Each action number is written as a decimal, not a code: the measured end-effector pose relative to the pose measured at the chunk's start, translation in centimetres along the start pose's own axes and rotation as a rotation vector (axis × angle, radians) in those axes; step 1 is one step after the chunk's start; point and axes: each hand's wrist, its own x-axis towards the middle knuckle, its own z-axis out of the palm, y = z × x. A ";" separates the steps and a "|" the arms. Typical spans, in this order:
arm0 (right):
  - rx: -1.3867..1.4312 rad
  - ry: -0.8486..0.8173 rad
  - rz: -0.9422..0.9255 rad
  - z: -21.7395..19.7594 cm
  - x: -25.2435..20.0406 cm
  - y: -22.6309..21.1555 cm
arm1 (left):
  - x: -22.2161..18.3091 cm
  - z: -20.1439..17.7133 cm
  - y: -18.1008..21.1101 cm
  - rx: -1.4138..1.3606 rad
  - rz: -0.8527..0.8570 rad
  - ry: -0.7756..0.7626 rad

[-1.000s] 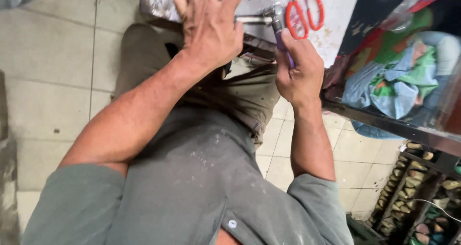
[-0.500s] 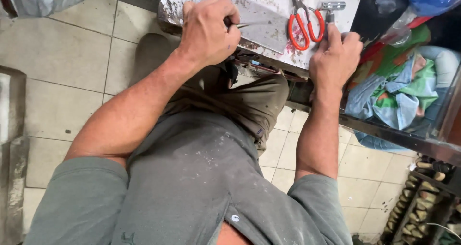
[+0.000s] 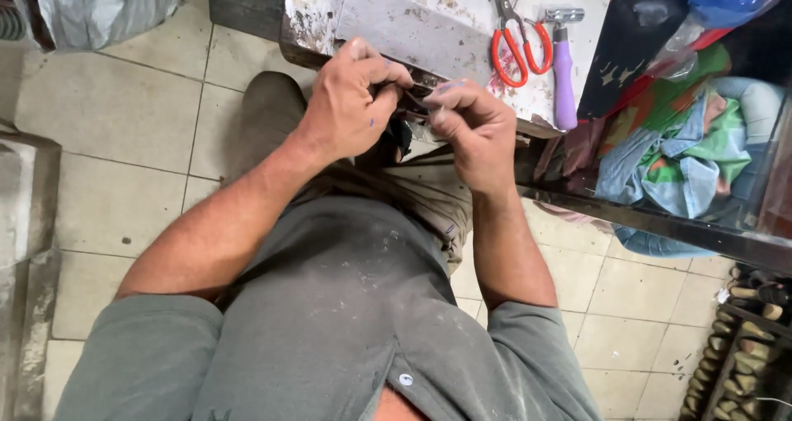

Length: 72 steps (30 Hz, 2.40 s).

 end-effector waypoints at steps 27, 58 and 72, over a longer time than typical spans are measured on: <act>-0.332 0.123 -0.048 5.0 -9.2 2.4 | -9.1 1.9 -1.0 -0.801 -0.093 0.067; -0.278 0.085 -0.328 1.6 -2.8 3.3 | -5.2 2.4 -3.1 -0.562 -0.255 0.121; -1.555 0.014 0.007 -13.5 5.0 3.7 | -1.8 -3.9 -1.0 -0.351 -0.169 0.386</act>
